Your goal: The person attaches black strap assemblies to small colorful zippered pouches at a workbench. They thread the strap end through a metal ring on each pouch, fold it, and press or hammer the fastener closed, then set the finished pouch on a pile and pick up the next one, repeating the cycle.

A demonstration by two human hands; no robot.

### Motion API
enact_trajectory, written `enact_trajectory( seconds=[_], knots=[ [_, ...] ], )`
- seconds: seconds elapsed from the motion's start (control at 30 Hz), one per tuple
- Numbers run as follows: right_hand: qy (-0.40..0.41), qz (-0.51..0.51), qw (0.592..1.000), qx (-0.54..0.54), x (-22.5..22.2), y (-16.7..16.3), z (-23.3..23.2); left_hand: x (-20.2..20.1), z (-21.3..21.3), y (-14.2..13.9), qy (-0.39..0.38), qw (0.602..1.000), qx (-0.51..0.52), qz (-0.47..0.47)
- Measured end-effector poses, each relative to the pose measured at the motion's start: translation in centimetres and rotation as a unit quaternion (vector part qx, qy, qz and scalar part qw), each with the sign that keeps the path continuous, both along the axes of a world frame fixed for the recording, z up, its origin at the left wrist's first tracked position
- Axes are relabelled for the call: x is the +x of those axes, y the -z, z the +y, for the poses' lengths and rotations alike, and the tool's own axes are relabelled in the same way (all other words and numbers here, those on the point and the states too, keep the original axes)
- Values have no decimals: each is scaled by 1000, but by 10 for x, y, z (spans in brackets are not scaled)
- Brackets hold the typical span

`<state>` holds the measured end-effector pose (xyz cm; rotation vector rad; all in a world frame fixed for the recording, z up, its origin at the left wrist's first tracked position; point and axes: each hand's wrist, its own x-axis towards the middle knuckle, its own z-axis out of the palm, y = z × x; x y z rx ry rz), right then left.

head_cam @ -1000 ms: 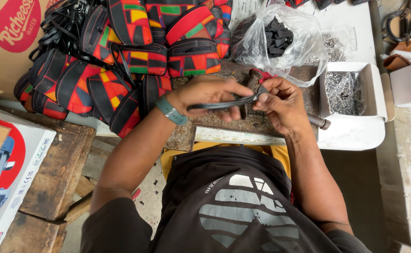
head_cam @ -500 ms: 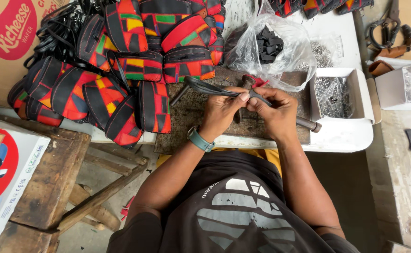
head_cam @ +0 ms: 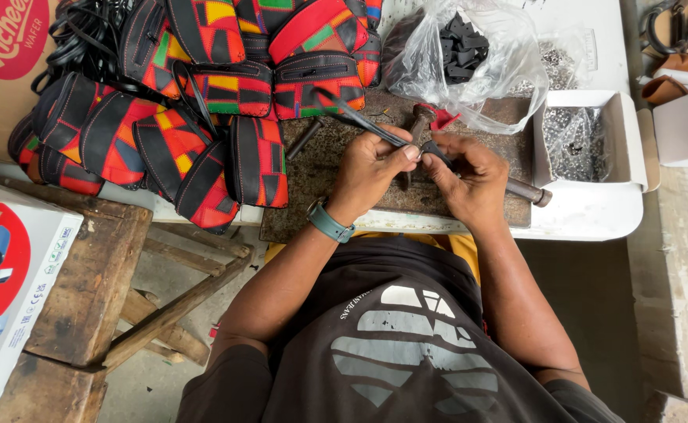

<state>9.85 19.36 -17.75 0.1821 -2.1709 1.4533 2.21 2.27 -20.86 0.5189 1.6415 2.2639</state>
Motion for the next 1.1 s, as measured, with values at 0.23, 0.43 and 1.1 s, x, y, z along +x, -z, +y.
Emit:
enact_trajectory(
  seconds=[0.23,0.43,1.1],
  knots=[
    [-52,-154,984,-67,0,6,3,0,-6,9,15,1000,-3,-12],
    [-116,-81,988,-63,1,7,4,-2,-8,10,11,997,-64,46],
    [-22,-67,997,-34,-1,25,1,6,-5,37,-24,999,21,-4]
  ],
)
